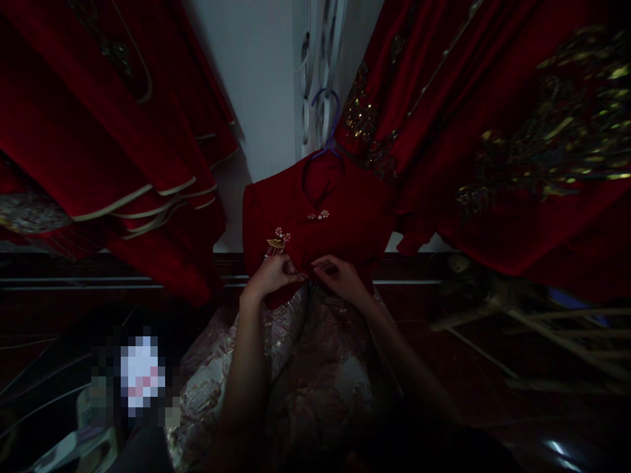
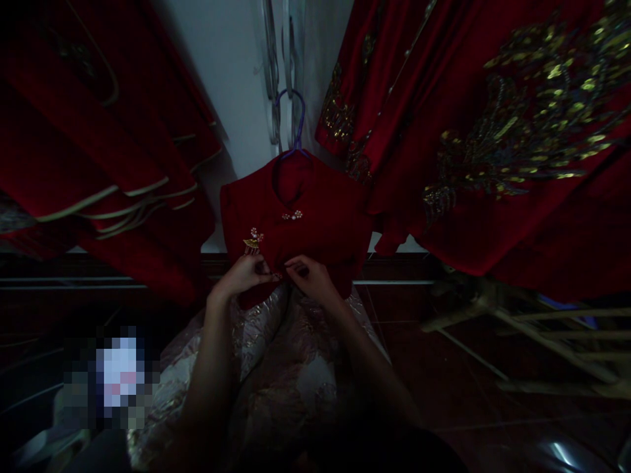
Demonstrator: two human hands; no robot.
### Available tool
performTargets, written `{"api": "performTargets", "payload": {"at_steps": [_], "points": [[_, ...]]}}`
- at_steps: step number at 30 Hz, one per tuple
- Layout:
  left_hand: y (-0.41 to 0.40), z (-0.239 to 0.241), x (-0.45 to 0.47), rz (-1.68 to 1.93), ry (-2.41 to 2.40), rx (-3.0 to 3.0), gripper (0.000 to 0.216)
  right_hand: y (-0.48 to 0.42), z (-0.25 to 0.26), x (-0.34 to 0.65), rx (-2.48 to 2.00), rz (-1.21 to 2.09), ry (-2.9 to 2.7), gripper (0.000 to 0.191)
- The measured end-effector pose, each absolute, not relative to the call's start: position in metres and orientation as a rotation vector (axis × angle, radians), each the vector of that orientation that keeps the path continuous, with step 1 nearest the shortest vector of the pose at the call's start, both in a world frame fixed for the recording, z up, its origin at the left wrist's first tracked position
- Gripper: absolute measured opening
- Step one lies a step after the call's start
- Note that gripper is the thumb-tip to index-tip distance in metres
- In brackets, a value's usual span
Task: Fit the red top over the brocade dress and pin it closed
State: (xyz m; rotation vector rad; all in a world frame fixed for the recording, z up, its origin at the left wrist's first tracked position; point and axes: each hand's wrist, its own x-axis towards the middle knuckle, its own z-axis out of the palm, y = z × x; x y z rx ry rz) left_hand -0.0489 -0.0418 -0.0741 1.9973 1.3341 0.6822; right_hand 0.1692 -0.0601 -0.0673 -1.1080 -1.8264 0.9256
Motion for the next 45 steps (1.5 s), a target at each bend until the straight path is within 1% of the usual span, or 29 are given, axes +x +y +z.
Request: {"api": "performTargets", "payload": {"at_steps": [4, 9, 14, 17, 33, 39, 42, 45], "points": [[-0.041, -0.074, -0.047, 0.752, 1.258, 1.998, 0.033, -0.062, -0.075, 0.164, -1.115, 0.997, -1.893, 0.023], [-0.042, -0.072, -0.045, 0.753, 1.285, 1.972, 0.036, -0.063, -0.083, 0.157, -1.129, 0.956, -1.855, 0.021], [-0.045, -0.065, -0.044, 0.742, 1.357, 2.009, 0.039, -0.065, -0.082, 0.156, -1.126, 0.947, -1.832, 0.023], [-0.046, -0.064, -0.043, 0.734, 1.356, 2.025, 0.04, -0.065, -0.082, 0.156, -1.117, 0.945, -1.85, 0.021], [-0.045, -0.07, -0.047, 0.707, 1.35, 1.922, 0.032, -0.064, -0.085, 0.152, -1.203, 0.919, -1.798, 0.018], [-0.048, -0.063, -0.048, 0.74, 1.343, 1.928, 0.037, -0.065, -0.081, 0.154, -1.203, 0.917, -1.778, 0.02], [-0.051, -0.058, -0.049, 0.803, 1.351, 1.917, 0.041, -0.064, -0.076, 0.161, -1.224, 1.002, -1.822, 0.021], [-0.048, -0.056, -0.047, 1.049, 1.414, 1.773, 0.045, -0.063, -0.065, 0.175, -1.21, 1.189, -1.866, 0.022]]}}
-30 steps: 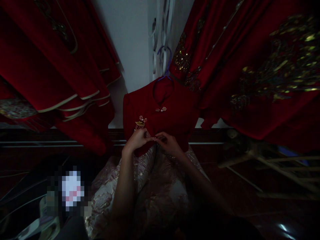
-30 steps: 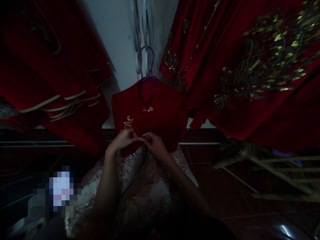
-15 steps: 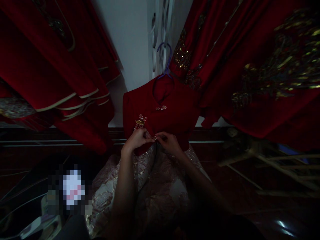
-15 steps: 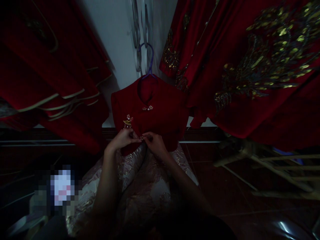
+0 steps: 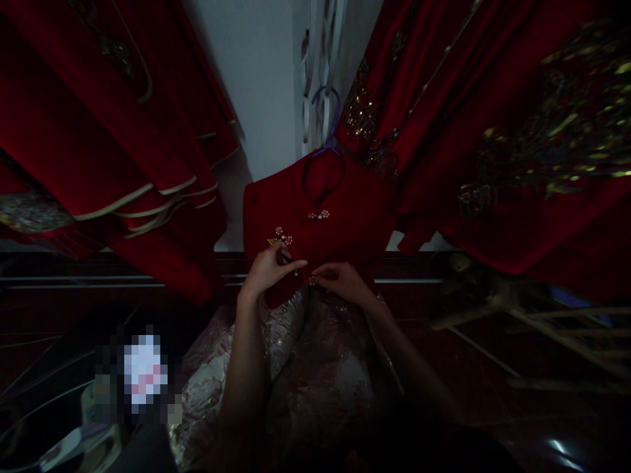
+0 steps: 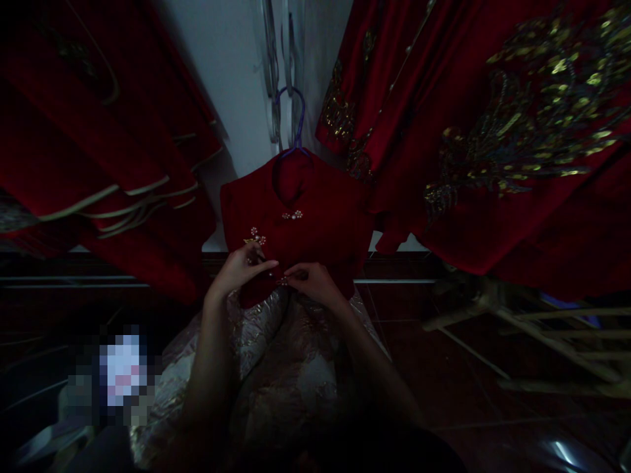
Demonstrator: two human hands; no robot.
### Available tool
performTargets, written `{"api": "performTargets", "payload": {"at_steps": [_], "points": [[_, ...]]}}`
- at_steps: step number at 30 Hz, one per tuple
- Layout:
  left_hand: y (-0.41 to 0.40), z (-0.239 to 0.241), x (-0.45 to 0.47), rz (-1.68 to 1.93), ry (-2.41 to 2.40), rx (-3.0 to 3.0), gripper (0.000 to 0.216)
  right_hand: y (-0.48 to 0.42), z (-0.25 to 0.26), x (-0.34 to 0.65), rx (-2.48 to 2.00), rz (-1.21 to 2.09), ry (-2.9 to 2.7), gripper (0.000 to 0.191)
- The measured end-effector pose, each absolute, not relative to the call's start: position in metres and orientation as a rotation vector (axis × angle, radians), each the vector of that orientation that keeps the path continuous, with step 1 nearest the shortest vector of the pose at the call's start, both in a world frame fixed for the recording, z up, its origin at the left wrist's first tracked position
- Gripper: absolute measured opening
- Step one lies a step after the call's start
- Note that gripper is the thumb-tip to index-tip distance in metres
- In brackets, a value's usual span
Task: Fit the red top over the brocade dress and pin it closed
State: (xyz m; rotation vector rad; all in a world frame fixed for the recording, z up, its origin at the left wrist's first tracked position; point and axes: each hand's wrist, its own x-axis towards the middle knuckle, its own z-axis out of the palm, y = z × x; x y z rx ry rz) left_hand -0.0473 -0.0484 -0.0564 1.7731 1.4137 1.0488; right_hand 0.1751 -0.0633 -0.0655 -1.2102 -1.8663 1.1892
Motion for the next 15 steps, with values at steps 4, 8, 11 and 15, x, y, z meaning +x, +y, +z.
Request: {"api": "performTargets", "payload": {"at_steps": [4, 8, 11, 15], "points": [[-0.038, -0.063, -0.04, 1.362, 1.312, 1.251, 0.041, -0.065, -0.048, 0.194, -1.138, 1.305, -1.941, 0.021], [-0.033, -0.069, -0.037, 1.37, 1.101, 0.843, 0.032, -0.066, -0.039, 0.2, -1.109, 1.291, -1.971, 0.021], [-0.035, -0.066, -0.039, 1.323, 0.99, 0.76, 0.025, -0.066, -0.04, 0.199, -1.097, 1.276, -1.98, 0.023], [-0.037, -0.062, -0.043, 1.343, 0.96, 0.712, 0.023, -0.065, -0.045, 0.196, -1.081, 1.277, -1.995, 0.023]]}}
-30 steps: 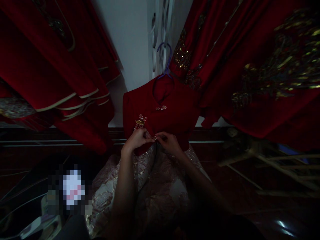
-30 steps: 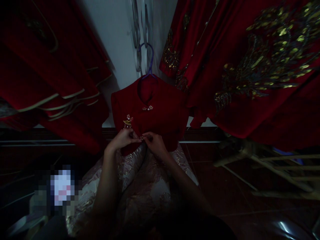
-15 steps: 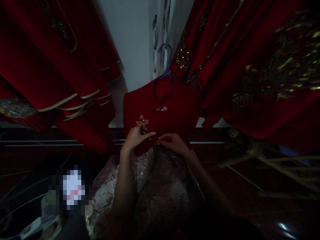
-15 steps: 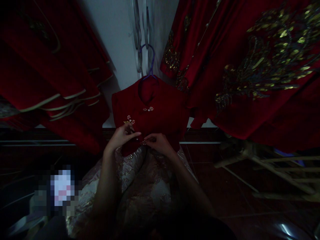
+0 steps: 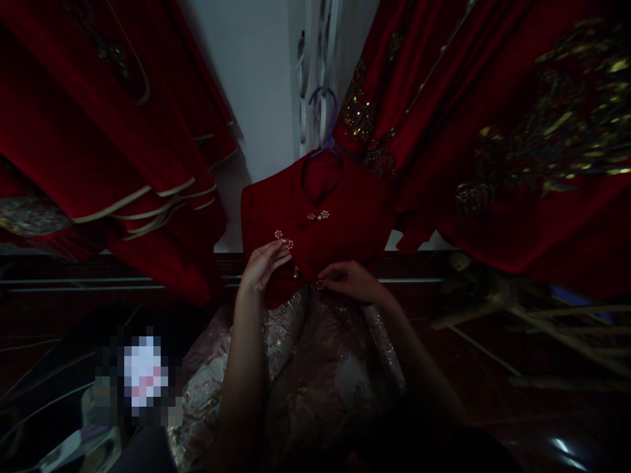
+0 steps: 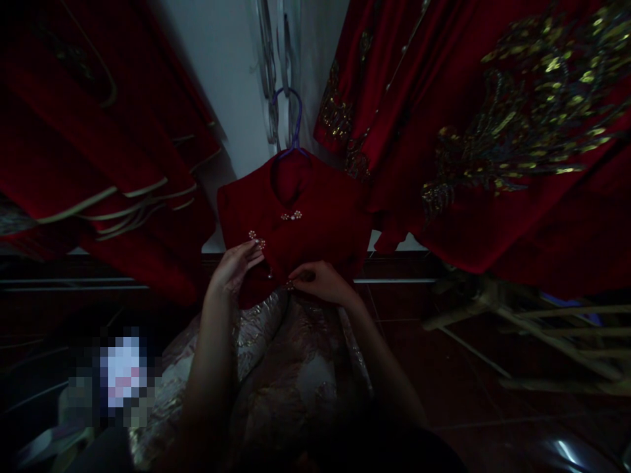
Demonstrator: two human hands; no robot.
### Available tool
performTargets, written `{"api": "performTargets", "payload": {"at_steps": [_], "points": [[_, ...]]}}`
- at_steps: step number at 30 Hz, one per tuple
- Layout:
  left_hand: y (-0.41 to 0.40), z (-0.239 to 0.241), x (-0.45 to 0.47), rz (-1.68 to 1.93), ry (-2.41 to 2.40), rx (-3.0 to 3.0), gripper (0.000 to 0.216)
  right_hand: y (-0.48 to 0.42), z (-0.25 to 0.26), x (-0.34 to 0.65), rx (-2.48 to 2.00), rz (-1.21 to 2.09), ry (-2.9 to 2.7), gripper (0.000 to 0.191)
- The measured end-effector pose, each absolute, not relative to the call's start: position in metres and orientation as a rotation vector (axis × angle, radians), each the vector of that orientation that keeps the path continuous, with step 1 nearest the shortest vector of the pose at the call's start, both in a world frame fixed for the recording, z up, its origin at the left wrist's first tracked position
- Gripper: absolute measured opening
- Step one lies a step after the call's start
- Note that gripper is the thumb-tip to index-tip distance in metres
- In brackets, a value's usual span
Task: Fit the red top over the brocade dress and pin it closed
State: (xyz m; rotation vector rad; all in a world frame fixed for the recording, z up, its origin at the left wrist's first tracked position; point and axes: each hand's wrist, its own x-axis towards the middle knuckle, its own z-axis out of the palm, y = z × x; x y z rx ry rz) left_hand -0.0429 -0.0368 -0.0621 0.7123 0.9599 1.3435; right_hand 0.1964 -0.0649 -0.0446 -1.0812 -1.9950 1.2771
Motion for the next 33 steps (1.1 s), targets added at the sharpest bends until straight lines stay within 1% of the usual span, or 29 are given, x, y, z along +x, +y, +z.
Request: {"api": "performTargets", "payload": {"at_steps": [9, 12, 15, 18, 21, 22, 23, 25, 30, 33], "points": [[-0.026, -0.079, -0.039, 1.409, 1.148, 0.85, 0.032, -0.064, -0.052, 0.191, -1.079, 1.25, -2.044, 0.021], [-0.025, -0.076, -0.034, 1.349, 1.231, 0.953, 0.035, -0.065, -0.049, 0.194, -1.068, 1.269, -2.086, 0.02], [-0.025, -0.059, -0.025, 1.262, 1.473, 1.265, 0.035, -0.066, -0.042, 0.206, -1.025, 1.336, -2.133, 0.02], [-0.026, -0.028, -0.012, 1.218, 1.734, 1.701, 0.031, -0.068, -0.034, 0.219, -1.01, 1.36, -2.166, 0.02], [-0.021, 0.007, 0.001, 1.15, 1.583, 2.176, 0.022, -0.069, -0.028, 0.227, -1.008, 1.385, -2.178, 0.019], [-0.017, 0.017, 0.004, 1.128, 1.492, 2.339, 0.023, -0.07, -0.026, 0.228, -1.008, 1.395, -2.184, 0.019], [-0.012, 0.026, 0.008, 1.101, 1.417, 2.484, 0.028, -0.071, -0.025, 0.229, -1.01, 1.399, -2.191, 0.019], [-0.001, 0.039, 0.012, 1.001, 1.355, 2.701, 0.036, -0.072, -0.023, 0.23, -1.011, 1.398, -2.198, 0.019], [0.028, 0.061, 0.016, 0.476, 1.285, 2.919, 0.015, -0.071, -0.026, 0.229, -0.981, 1.378, -2.236, 0.021], [0.038, 0.076, 0.013, 0.139, 1.148, 2.91, 0.014, -0.069, -0.027, 0.228, -0.992, 1.392, -2.289, 0.023]]}}
